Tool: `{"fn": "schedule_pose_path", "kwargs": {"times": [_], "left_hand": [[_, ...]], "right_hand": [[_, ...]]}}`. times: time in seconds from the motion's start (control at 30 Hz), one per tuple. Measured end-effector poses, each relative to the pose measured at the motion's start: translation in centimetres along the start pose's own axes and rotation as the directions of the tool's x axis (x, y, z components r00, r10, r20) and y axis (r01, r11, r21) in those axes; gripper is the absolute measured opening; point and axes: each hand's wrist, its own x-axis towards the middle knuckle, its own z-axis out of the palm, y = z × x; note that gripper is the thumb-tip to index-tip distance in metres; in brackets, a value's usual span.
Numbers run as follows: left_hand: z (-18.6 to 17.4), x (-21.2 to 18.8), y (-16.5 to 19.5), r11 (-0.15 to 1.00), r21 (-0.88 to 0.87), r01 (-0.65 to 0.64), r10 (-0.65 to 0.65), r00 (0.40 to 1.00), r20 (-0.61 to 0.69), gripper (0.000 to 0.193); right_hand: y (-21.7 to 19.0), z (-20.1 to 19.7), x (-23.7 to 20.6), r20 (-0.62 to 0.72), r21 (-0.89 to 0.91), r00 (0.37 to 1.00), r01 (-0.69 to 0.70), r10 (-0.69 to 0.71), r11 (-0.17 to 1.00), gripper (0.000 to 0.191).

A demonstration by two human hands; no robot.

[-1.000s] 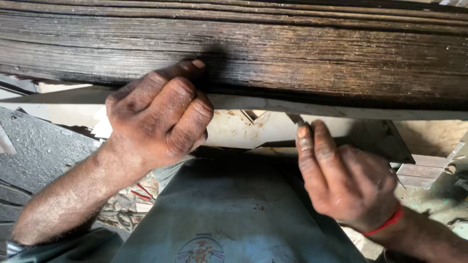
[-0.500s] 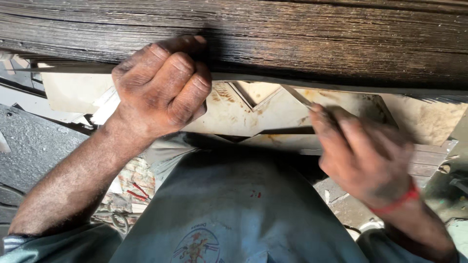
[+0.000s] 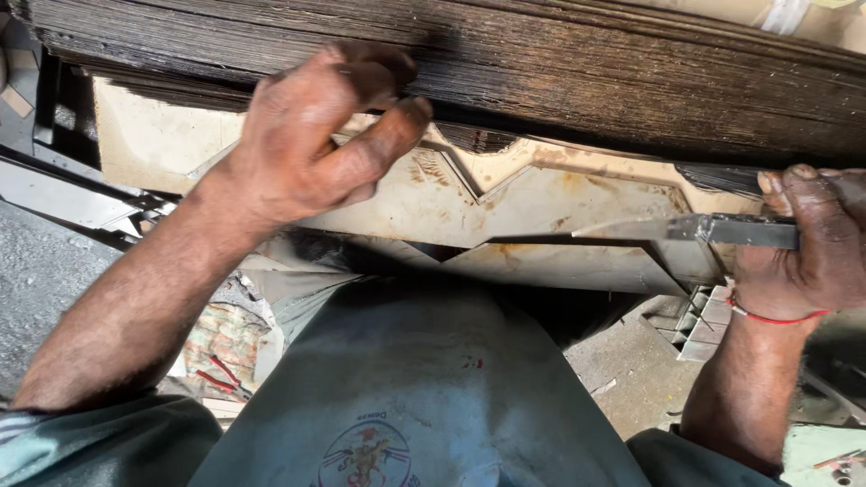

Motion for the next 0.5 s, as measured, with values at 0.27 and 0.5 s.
{"fn": "schedule_pose_path", "kwargs": {"times": [0.27, 0.5], "left_hand": [[-1.1, -1.3, -0.4, 0.981, -0.187, 0.046, -0.028, 0.995, 0.098, 0.020], [-1.1, -1.6, -0.7, 0.981, -0.191, 0.037, -0.014, 0.992, 0.124, 0.017]], "right_hand": [[-1.6, 0.9, 1.3, -0.026, -0.073, 0.994, 0.103, -0.105, 0.992, 0.023], [-1.6, 0.9, 0.7, 0.011, -0.228, 0.991, 0.129, -0.130, 0.965, 0.025]]}}
